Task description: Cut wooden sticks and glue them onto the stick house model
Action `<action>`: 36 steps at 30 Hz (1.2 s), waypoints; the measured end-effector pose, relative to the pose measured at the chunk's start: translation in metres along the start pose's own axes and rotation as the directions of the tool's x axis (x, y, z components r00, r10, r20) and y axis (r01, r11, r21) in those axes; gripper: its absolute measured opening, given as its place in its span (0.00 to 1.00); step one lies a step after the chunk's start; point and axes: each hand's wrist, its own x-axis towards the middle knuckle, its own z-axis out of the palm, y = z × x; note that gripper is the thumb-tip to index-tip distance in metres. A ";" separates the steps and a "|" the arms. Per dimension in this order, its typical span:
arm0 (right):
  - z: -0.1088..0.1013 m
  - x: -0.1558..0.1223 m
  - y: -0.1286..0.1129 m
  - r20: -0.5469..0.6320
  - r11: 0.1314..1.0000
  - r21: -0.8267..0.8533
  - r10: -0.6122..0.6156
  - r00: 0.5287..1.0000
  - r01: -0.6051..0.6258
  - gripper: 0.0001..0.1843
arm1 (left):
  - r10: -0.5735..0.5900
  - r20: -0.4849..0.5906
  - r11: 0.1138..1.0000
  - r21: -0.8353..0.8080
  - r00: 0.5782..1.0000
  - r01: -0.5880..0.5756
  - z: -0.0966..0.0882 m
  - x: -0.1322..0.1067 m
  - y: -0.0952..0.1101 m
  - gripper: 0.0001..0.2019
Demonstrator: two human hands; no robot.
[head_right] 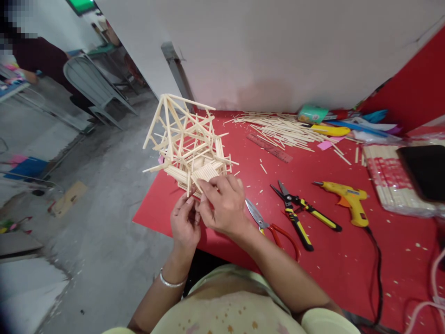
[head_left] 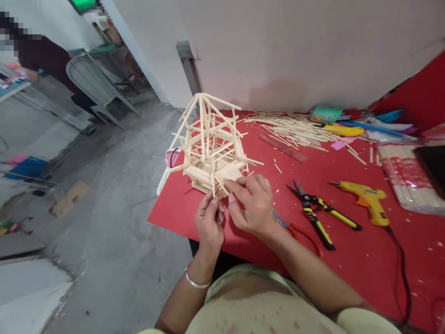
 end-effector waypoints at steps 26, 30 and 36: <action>0.012 -0.017 0.016 0.837 -0.339 0.520 0.385 0.388 -0.784 0.20 | 0.239 0.961 -0.441 0.237 0.141 -0.865 -0.023 0.052 0.071 0.24; 0.016 -0.017 0.015 0.849 -0.303 0.494 0.372 0.376 -0.815 0.22 | 0.241 0.956 -0.465 0.267 0.170 -0.844 -0.028 0.053 0.069 0.23; 0.022 -0.018 0.013 0.857 -0.325 0.492 0.344 0.384 -0.808 0.23 | 0.263 0.948 -0.451 0.287 0.181 -0.845 -0.033 0.053 0.065 0.29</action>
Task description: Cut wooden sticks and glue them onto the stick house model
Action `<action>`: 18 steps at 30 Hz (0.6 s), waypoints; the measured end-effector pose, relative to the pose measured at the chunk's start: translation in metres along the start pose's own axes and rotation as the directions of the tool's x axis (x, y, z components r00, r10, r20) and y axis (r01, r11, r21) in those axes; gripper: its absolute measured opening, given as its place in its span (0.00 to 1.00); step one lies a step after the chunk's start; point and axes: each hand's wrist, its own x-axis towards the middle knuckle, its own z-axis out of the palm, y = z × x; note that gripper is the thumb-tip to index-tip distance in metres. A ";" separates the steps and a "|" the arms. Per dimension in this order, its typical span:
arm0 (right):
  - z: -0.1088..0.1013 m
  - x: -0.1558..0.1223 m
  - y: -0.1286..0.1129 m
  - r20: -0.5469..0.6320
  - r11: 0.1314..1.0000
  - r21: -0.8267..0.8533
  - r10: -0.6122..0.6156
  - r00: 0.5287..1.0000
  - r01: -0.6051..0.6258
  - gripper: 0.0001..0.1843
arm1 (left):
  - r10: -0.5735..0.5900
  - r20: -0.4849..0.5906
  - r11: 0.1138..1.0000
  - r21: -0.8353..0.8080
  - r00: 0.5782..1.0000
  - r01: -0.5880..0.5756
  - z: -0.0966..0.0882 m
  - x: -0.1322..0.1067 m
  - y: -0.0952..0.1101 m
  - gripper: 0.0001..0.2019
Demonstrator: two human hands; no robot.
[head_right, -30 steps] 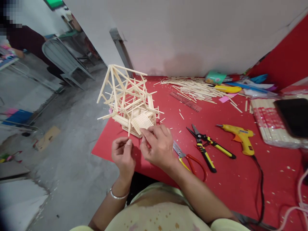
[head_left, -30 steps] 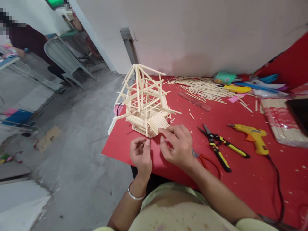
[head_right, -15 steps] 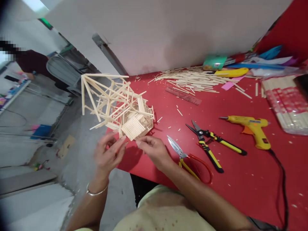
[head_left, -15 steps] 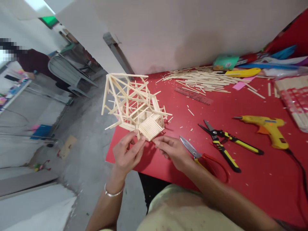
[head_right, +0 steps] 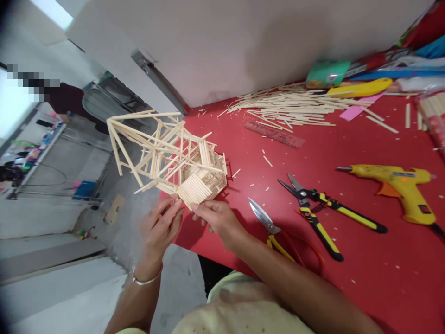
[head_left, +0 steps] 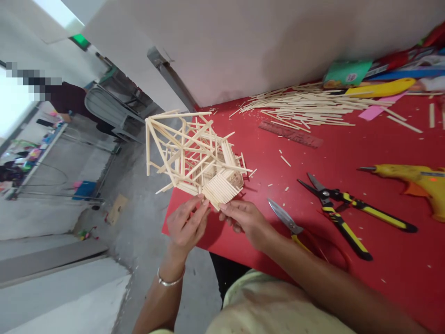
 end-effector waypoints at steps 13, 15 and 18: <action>-0.036 -0.061 -0.008 0.039 0.875 -0.449 -0.186 0.982 0.183 0.14 | -0.120 -0.227 0.991 -0.088 0.967 0.103 -0.010 -0.024 0.038 0.22; -0.049 -0.070 -0.015 0.003 0.812 -0.554 -0.221 0.975 0.185 0.15 | -0.127 -0.229 0.987 -0.127 0.965 0.100 -0.002 -0.024 0.055 0.22; -0.070 -0.079 -0.033 -0.032 0.710 -0.681 -0.273 0.961 0.179 0.16 | -0.190 -0.216 0.950 -0.285 0.958 0.124 0.019 -0.015 0.082 0.17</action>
